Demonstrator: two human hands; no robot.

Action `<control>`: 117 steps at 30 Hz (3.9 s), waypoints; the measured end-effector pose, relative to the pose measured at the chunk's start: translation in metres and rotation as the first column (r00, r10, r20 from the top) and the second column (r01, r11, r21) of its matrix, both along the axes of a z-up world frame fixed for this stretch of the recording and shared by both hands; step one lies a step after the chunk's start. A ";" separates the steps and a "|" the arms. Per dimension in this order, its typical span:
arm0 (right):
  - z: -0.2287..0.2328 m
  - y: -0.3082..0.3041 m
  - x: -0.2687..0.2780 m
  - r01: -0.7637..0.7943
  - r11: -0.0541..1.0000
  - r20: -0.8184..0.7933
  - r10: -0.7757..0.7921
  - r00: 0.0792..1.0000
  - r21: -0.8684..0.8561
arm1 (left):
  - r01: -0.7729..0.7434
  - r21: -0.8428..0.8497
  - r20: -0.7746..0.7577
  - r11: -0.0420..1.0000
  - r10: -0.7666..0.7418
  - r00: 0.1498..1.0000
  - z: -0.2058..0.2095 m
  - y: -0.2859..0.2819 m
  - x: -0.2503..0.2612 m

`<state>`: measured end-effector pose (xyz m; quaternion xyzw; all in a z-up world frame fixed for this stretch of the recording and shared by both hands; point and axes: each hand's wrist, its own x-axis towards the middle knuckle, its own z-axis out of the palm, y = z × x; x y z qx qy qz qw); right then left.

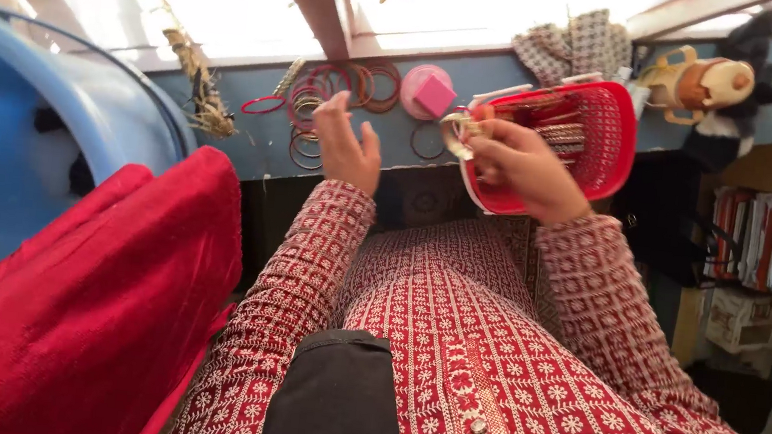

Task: The person picks up bangles from a windowsill and places them into a red plastic basket. They repeatedly pick up handfuls of bangles, separate them, and arrange them inside the basket.

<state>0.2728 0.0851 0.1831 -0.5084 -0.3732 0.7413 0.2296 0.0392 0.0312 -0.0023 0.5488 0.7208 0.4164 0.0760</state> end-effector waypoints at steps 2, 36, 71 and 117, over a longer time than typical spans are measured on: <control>-0.006 -0.001 0.034 0.041 0.997 0.064 -0.045 0.997 0.062 | 0.105 0.076 -0.025 0.992 -0.103 0.994 0.015 0.009 0.031; -0.089 -0.036 0.107 -0.351 0.720 0.697 -0.252 0.671 0.599 | 0.280 -0.462 -0.470 0.842 -0.500 0.727 -0.035 0.020 0.223; -0.086 0.032 0.107 -0.716 0.658 0.721 0.377 0.581 0.233 | 0.220 -0.605 -0.304 0.765 -0.478 0.824 -0.102 0.029 0.228; -0.106 0.015 0.096 -0.700 0.566 0.841 0.021 0.541 0.436 | 0.312 -0.347 -0.539 0.884 -0.461 0.705 -0.014 0.007 0.203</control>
